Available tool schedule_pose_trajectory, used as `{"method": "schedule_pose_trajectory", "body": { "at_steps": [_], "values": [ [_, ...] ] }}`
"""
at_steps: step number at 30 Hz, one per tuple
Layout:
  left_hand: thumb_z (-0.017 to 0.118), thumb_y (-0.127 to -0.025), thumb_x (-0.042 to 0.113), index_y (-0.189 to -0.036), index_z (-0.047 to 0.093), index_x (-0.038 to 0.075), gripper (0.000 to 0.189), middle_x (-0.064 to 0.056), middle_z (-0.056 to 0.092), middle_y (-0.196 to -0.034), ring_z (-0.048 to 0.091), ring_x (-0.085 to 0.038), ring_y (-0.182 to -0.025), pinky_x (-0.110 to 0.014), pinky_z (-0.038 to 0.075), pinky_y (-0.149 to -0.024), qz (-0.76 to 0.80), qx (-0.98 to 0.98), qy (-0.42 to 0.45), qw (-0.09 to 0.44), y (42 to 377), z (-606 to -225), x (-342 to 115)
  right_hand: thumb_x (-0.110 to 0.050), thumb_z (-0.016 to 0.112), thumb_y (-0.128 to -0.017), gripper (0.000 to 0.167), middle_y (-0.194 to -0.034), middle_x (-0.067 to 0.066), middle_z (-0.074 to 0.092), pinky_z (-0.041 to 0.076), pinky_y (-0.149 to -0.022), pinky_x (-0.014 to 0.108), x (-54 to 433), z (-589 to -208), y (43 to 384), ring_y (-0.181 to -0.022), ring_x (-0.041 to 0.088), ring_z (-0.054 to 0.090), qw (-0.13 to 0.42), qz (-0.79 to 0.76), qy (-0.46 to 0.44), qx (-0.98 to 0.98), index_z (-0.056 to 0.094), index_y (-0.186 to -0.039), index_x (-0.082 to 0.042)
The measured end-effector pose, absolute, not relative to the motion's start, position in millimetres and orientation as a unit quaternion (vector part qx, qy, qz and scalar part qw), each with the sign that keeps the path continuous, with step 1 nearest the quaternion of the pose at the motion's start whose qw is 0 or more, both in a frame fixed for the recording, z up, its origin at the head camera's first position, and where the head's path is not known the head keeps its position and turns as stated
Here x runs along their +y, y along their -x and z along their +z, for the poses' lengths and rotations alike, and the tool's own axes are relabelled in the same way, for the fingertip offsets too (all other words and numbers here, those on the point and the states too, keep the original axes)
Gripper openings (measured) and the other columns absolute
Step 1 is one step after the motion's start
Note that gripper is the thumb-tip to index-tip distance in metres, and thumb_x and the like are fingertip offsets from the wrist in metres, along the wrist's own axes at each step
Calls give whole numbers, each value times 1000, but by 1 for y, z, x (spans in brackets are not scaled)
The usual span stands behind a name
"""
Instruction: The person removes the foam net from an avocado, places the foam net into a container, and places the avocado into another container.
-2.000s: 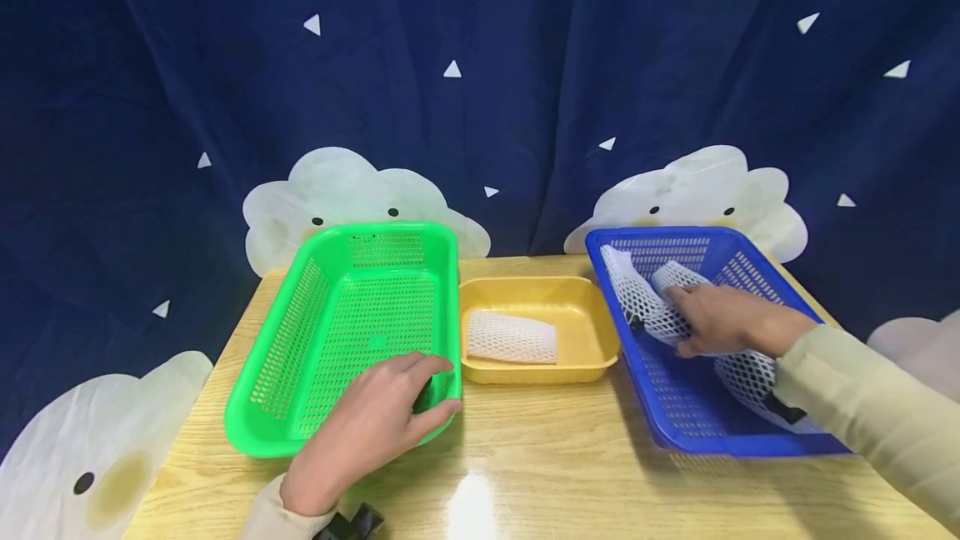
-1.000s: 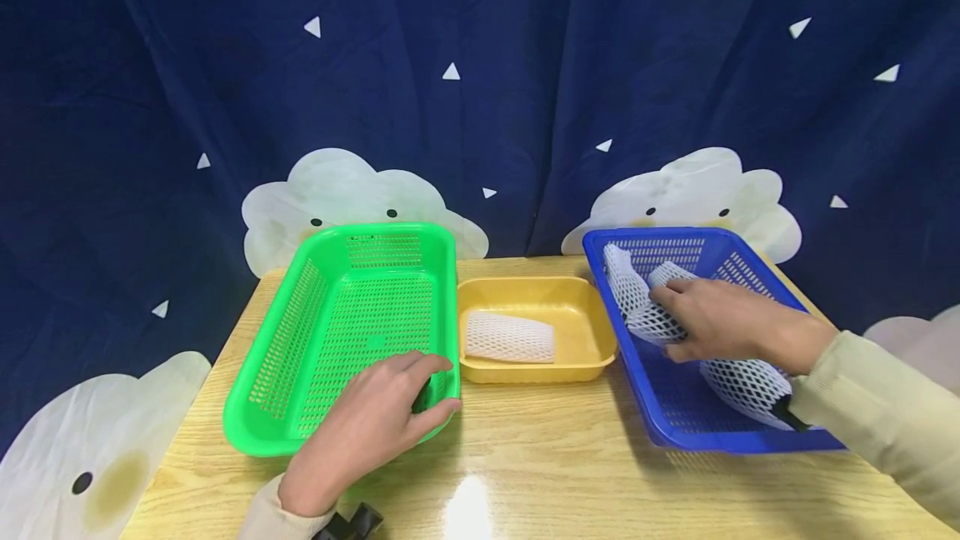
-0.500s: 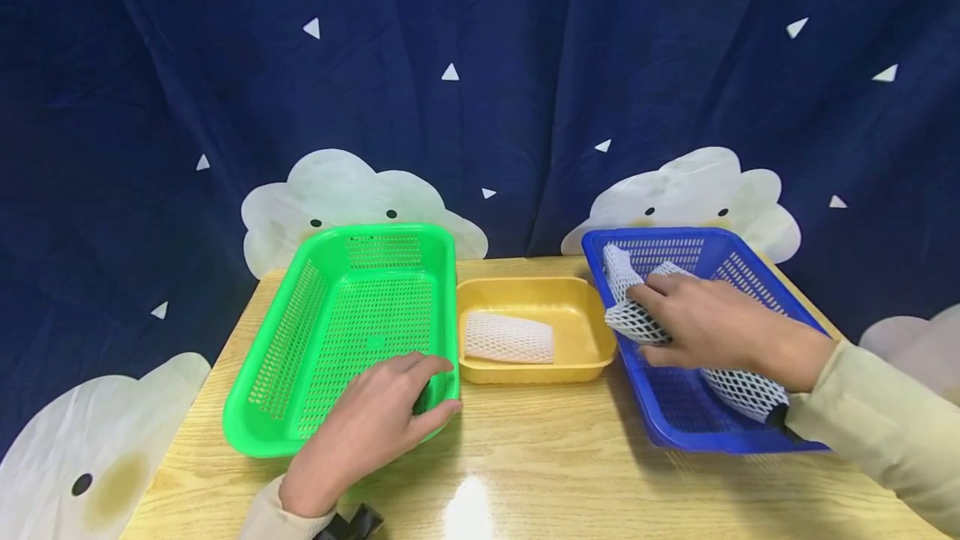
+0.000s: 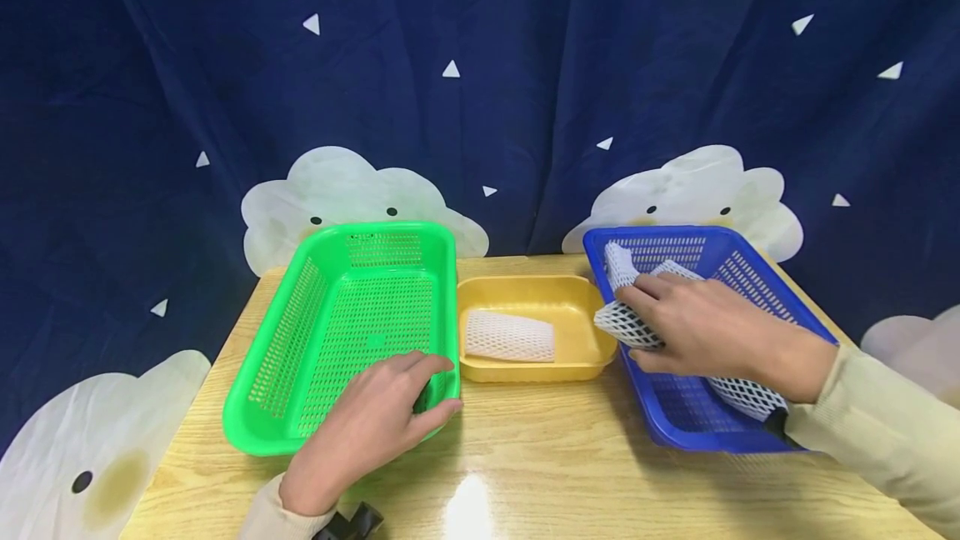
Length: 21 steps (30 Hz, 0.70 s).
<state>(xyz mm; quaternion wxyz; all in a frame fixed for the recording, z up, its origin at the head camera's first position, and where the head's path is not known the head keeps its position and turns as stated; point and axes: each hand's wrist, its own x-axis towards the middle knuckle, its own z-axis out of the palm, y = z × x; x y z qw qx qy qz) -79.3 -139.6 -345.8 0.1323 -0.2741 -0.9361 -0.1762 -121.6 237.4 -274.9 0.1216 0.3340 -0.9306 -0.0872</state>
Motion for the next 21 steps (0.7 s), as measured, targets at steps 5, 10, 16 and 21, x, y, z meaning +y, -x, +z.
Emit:
{"method": "schedule_pose_trajectory", "body": {
  "at_steps": [5,10,16,21],
  "values": [
    [80,-88,43,-114,73,21,35,5,77,-108,74,-13,-97,-35,61,-79,-175,-939,271,120,79,-346,-138,-44,83,-77,58,-101,1,67,56,-60,36,233,-272,120,-85,18,64,132,-88,-344,-926,66,-122,-11],
    [79,-89,41,-114,73,21,33,5,77,-108,74,-14,-96,-35,61,-78,-176,-938,273,122,80,-346,-137,-44,83,-76,58,-99,-1,66,58,-65,38,224,-272,116,-85,16,63,149,-77,-363,-917,66,-121,-12],
    [80,-88,41,-114,73,21,34,5,77,-107,74,-13,-94,-33,61,-75,-166,-938,276,130,80,-346,-138,-46,82,-77,62,-104,1,68,61,-71,40,206,-278,106,-90,17,66,155,-66,-405,-899,65,-125,-10],
    [80,-88,42,-114,73,21,34,5,77,-107,75,-13,-94,-33,61,-76,-163,-938,279,130,81,-347,-137,-46,81,-78,61,-103,-1,67,61,-73,37,197,-285,101,-90,14,66,154,-60,-427,-889,65,-125,-10]
  ]
}}
